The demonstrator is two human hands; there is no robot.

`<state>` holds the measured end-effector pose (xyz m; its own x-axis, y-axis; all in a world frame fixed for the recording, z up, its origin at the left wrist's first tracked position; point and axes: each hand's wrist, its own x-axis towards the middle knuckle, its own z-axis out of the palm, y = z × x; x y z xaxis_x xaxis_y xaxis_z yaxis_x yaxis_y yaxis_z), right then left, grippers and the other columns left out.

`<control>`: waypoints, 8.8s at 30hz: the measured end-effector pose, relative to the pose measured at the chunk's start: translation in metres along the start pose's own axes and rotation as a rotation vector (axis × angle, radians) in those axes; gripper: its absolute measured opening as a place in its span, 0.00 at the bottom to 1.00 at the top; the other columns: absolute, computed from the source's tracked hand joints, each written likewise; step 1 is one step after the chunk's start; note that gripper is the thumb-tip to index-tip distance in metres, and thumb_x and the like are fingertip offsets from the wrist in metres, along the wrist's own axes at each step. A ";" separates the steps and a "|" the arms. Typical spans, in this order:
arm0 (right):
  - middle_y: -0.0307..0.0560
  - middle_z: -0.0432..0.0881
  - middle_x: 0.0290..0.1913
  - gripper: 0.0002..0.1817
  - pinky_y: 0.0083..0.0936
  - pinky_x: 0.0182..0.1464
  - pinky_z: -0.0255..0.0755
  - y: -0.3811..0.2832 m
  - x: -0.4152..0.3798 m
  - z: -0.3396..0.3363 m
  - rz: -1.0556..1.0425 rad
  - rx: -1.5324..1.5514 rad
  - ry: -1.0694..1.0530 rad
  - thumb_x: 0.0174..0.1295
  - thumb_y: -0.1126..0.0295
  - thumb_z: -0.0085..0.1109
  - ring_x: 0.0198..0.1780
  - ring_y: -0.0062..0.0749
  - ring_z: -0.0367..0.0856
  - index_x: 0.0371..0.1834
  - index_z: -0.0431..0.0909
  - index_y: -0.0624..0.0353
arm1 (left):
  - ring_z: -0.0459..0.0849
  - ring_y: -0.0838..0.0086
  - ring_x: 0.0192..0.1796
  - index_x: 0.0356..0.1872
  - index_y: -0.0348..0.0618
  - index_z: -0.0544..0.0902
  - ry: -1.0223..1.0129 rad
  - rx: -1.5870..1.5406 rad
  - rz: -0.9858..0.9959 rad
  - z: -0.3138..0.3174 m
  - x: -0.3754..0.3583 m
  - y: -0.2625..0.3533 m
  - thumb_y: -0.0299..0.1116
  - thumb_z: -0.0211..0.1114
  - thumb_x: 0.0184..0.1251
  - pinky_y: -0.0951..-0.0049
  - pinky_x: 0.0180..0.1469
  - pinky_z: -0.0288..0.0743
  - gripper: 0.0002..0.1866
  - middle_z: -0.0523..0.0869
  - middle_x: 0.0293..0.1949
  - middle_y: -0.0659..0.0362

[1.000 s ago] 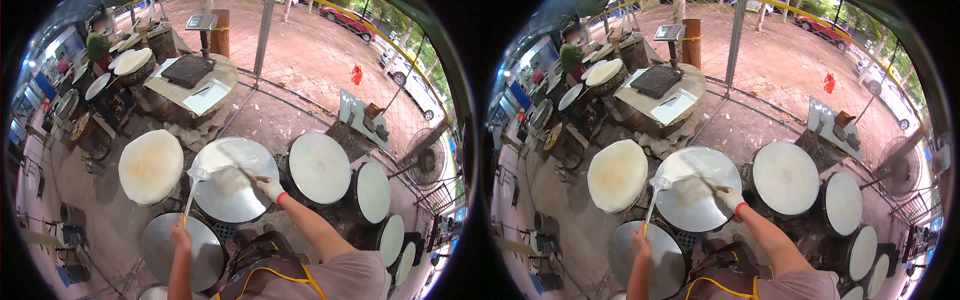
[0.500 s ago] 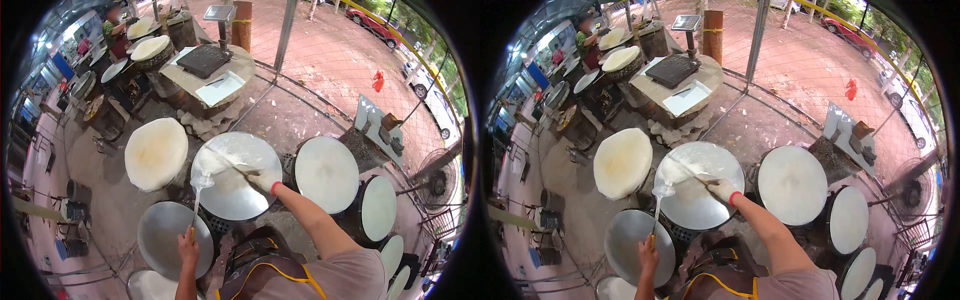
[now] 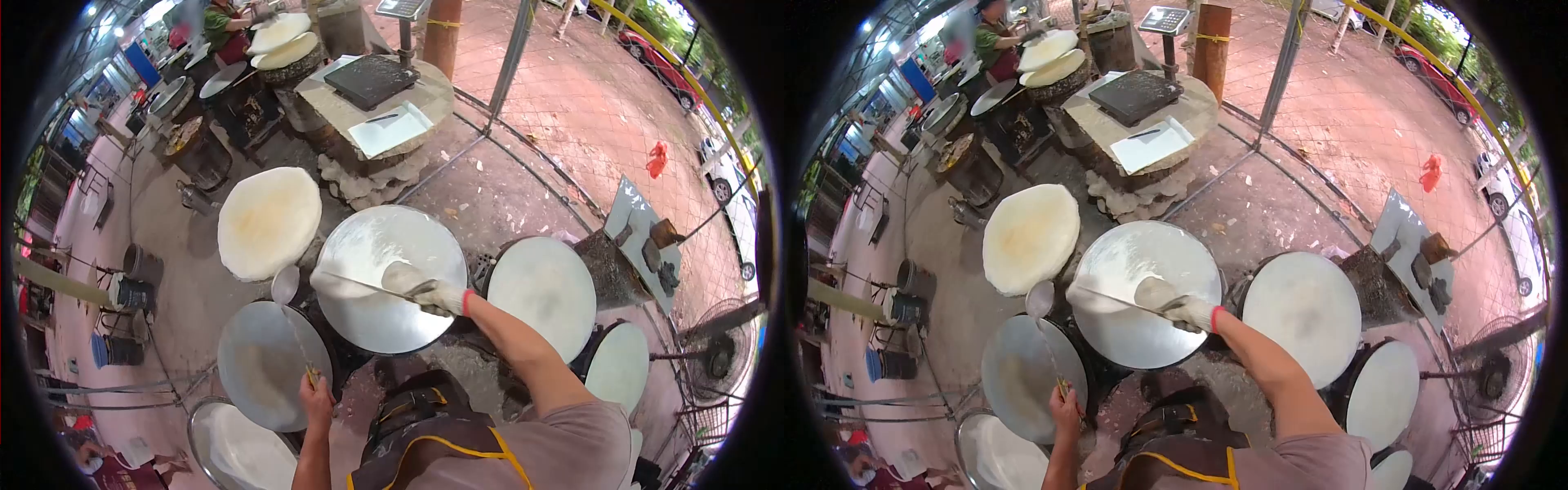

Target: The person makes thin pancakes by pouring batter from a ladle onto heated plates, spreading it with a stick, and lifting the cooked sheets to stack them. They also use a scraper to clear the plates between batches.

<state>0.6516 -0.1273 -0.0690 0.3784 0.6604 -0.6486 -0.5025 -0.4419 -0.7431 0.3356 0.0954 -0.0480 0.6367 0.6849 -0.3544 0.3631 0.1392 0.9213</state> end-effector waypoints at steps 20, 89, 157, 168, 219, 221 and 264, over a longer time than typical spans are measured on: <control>0.31 0.68 0.18 0.14 0.17 0.12 0.51 0.009 0.012 -0.053 -0.093 0.039 0.116 0.61 0.60 0.55 0.13 0.15 0.59 0.48 0.77 0.52 | 0.78 0.44 0.40 0.53 0.37 0.69 -0.123 0.878 0.090 0.036 -0.128 -0.025 0.28 0.58 0.55 0.52 0.38 0.71 0.22 0.78 0.37 0.40; 0.58 0.82 0.33 0.22 0.39 0.41 0.72 0.219 -0.054 0.249 -0.225 -0.323 0.893 0.61 0.56 0.48 0.37 0.50 0.81 0.50 0.75 0.61 | 0.63 0.80 0.12 0.51 0.42 0.65 -0.317 -0.583 -0.150 -0.178 -0.197 -0.052 0.30 0.55 0.65 0.80 0.13 0.60 0.15 0.64 0.20 0.63; 0.48 0.83 0.34 0.20 0.27 0.38 0.72 0.113 -0.002 -0.021 -0.339 -0.144 0.567 0.60 0.60 0.55 0.33 0.29 0.78 0.43 0.79 0.68 | 0.63 0.79 0.12 0.24 0.44 0.66 -0.454 -0.311 -0.513 0.048 -0.118 0.010 0.30 0.55 0.62 0.77 0.11 0.58 0.09 0.66 0.16 0.62; 0.37 0.75 0.22 0.18 0.23 0.15 0.60 0.211 -0.078 0.096 -0.164 0.452 0.615 0.61 0.57 0.57 0.16 0.22 0.68 0.51 0.75 0.54 | 0.72 0.71 0.14 0.40 0.37 0.64 -0.145 0.220 -0.214 0.138 -0.075 -0.009 0.31 0.56 0.62 0.71 0.12 0.65 0.12 0.73 0.24 0.54; 0.61 0.79 0.45 0.23 0.45 0.48 0.71 0.129 0.003 0.346 -0.092 -0.652 0.686 0.61 0.51 0.47 0.47 0.55 0.78 0.61 0.69 0.34 | 0.78 0.41 0.44 0.46 0.35 0.65 0.030 0.837 0.014 -0.155 0.035 -0.058 0.33 0.51 0.63 0.47 0.46 0.69 0.15 0.79 0.39 0.35; 0.61 0.80 0.45 0.24 0.42 0.49 0.71 0.137 0.027 0.358 -0.180 -0.518 0.705 0.60 0.51 0.49 0.47 0.54 0.78 0.59 0.72 0.43 | 0.78 0.42 0.45 0.46 0.36 0.64 0.021 0.896 0.036 -0.177 0.045 -0.053 0.33 0.51 0.64 0.48 0.47 0.70 0.14 0.79 0.40 0.36; 0.49 0.84 0.42 0.21 0.22 0.41 0.75 0.074 0.091 0.419 -0.192 -0.237 0.123 0.57 0.64 0.57 0.37 0.26 0.82 0.53 0.76 0.60 | 0.76 0.56 0.39 0.61 0.56 0.71 0.253 1.099 0.224 -0.362 -0.039 -0.097 0.18 0.58 0.51 0.60 0.39 0.71 0.33 0.70 0.36 0.51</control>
<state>0.3233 0.1542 -0.1142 0.5470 0.6732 -0.4975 -0.2239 -0.4550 -0.8619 0.0293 0.3146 -0.0661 0.6521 0.7569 -0.0434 0.7356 -0.6179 0.2777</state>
